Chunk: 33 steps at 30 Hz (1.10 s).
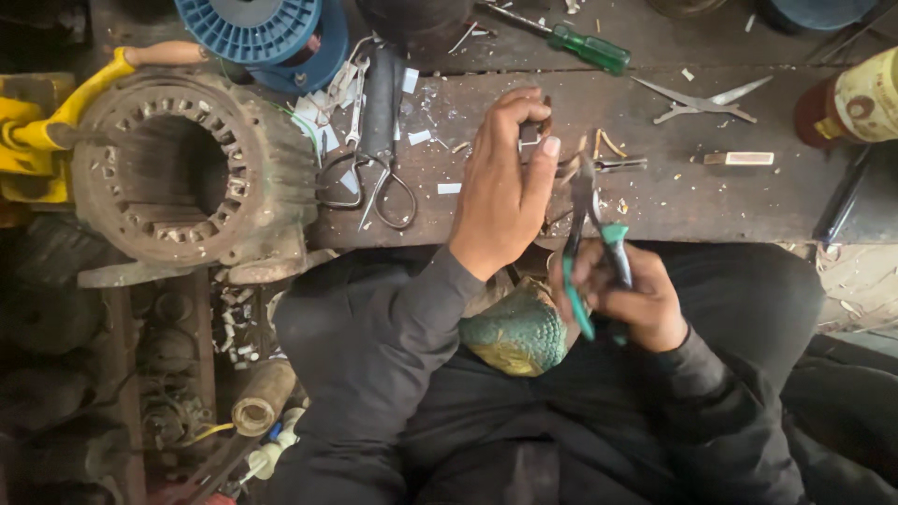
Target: The person uses pliers to remove and adjust copper windings on a motor rotor. They repeatedly reposition the rotor and use the pliers to pull and shape the copper wires.
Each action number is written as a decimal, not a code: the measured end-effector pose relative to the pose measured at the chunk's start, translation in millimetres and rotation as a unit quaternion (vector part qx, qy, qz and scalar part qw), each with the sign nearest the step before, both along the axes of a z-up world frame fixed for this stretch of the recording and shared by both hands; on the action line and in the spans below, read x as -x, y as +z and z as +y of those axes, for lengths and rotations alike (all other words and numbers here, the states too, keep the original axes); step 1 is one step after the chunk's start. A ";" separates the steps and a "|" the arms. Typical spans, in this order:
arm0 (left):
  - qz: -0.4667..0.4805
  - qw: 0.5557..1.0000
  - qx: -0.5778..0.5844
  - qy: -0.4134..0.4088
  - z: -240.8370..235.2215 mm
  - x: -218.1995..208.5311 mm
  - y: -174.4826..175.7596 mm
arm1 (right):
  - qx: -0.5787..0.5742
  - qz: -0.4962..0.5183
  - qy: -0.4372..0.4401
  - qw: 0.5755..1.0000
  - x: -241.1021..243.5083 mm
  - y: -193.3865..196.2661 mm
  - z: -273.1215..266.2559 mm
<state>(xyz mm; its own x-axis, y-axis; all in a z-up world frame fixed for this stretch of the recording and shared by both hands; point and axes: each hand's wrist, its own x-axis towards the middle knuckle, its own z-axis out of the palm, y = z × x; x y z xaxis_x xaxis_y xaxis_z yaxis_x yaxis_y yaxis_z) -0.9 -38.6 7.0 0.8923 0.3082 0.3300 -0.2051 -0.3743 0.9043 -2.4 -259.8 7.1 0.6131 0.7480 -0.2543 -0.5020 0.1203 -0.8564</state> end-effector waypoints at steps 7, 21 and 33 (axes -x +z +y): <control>-0.002 1.000 -0.008 -0.011 3.2 -3.4 -3.3 | 0.038 0.081 -0.086 0.992 -10.0 6.5 1.8; -0.004 1.000 -0.021 0.002 -2.5 4.0 2.5 | 0.605 -0.644 -0.045 0.465 28.4 36.0 29.1; -0.016 0.999 -0.038 0.000 -11.8 4.7 -1.0 | 0.529 -0.548 0.041 0.646 12.4 39.3 23.6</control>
<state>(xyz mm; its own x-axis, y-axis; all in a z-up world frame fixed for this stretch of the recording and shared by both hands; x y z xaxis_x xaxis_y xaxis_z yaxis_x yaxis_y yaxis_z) -5.7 -50.4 6.0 0.8804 0.2818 0.3814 -0.2337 -0.4420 0.8661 -14.8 -236.2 46.3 0.8283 0.5519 -0.0967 0.5086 -0.8129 -0.2837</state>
